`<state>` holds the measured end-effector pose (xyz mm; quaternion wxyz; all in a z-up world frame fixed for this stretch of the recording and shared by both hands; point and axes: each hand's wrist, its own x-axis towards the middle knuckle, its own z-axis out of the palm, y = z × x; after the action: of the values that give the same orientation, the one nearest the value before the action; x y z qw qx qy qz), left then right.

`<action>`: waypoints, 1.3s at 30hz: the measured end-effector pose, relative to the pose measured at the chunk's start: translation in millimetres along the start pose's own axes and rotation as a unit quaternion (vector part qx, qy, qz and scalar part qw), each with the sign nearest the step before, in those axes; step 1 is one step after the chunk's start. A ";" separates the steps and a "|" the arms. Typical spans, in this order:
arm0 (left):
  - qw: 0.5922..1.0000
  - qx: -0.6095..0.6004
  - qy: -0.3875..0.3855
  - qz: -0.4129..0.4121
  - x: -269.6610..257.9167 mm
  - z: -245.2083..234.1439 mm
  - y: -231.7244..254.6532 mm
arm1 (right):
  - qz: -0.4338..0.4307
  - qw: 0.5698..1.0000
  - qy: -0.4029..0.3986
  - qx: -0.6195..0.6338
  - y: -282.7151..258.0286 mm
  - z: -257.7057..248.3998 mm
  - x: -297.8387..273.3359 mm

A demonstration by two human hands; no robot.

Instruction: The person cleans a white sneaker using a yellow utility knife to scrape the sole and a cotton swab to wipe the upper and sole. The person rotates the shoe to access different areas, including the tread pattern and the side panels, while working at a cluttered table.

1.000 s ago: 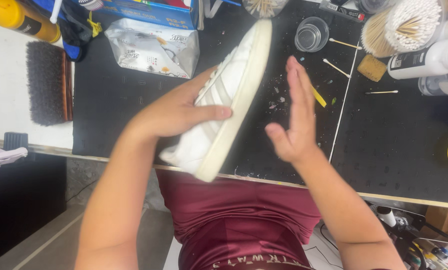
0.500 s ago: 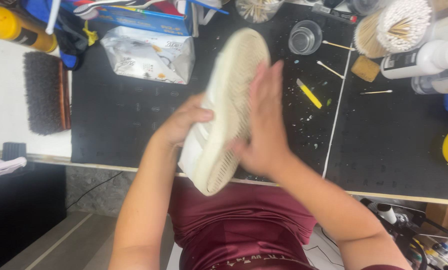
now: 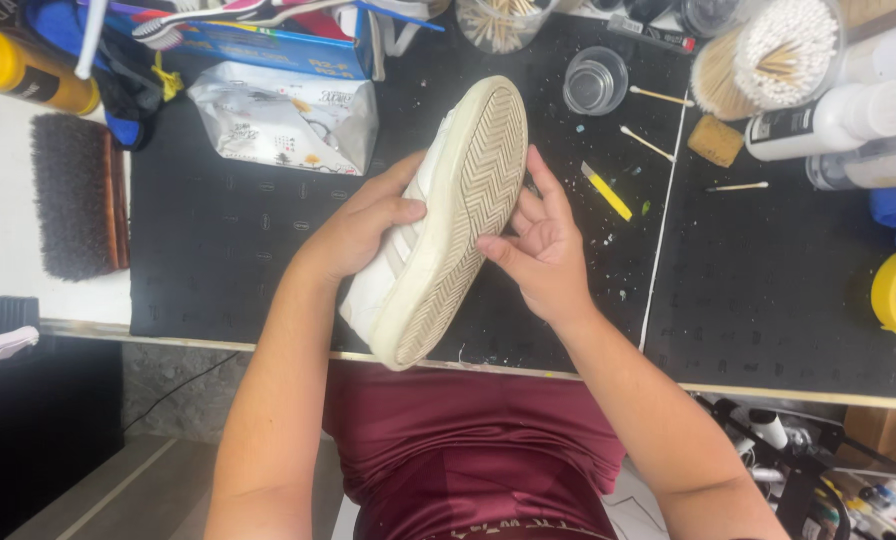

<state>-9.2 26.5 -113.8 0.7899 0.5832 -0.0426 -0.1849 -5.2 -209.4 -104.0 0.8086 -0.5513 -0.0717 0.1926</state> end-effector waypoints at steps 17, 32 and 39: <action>0.997 -0.054 0.000 0.051 17.6 -10.8 18.1 | -0.002 0.999 -0.030 -0.023 12.7 -1.9 3.0; 0.995 -0.032 -0.031 0.093 15.9 -22.3 13.3 | -0.251 0.702 -0.153 -0.649 -21.7 2.1 19.8; 0.995 -0.068 -0.030 0.074 16.2 -19.5 12.3 | -0.269 0.744 -0.134 -0.597 -21.5 16.8 21.4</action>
<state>14.3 41.7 -110.8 0.8376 0.5176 -0.0964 -0.1459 13.9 -193.4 -79.9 0.3150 -0.8476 -0.4249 -0.0431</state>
